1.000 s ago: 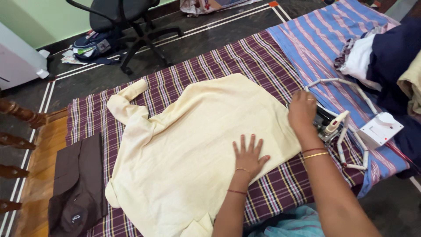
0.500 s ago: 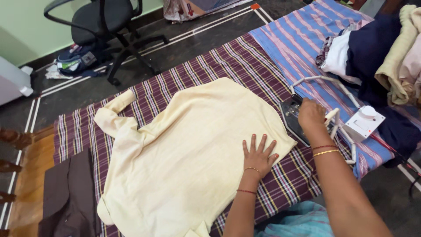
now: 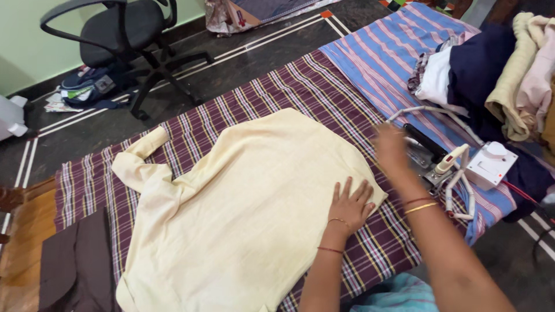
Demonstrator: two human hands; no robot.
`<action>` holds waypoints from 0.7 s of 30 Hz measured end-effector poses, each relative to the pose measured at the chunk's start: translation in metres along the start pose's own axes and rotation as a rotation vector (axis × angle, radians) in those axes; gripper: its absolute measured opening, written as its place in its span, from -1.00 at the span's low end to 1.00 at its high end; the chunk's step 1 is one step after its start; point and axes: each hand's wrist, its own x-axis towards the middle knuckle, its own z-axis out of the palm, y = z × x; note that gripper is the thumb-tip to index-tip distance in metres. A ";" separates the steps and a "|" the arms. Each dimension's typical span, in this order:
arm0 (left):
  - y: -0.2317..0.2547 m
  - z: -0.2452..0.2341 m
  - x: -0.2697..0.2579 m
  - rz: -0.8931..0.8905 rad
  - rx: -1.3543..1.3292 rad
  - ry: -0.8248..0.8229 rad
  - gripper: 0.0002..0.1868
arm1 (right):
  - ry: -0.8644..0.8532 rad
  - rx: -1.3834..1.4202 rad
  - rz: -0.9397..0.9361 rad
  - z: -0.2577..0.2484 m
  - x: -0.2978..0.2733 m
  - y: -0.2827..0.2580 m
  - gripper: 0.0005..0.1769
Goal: The person irons a shirt using an iron, pressing the fabric on a flat surface, then folds the shirt by hand.
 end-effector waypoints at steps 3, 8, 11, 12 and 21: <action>-0.014 0.001 -0.017 0.095 -0.282 0.049 -0.59 | -0.543 0.300 0.010 0.074 -0.035 -0.044 -0.50; -0.061 -0.045 -0.082 -0.387 -0.256 0.227 -0.80 | -0.787 0.129 -0.408 0.110 -0.090 -0.079 -0.33; -0.090 -0.083 -0.112 -0.508 0.049 0.244 -0.60 | -0.652 -0.372 -0.337 0.102 -0.080 -0.069 -0.23; -0.091 -0.092 -0.116 -0.521 0.053 0.244 -0.60 | -0.538 -0.374 -0.288 0.099 -0.067 -0.061 -0.22; -0.094 -0.098 -0.137 -0.722 0.146 -0.013 -0.24 | -0.763 0.189 -0.427 0.183 -0.117 -0.121 -0.51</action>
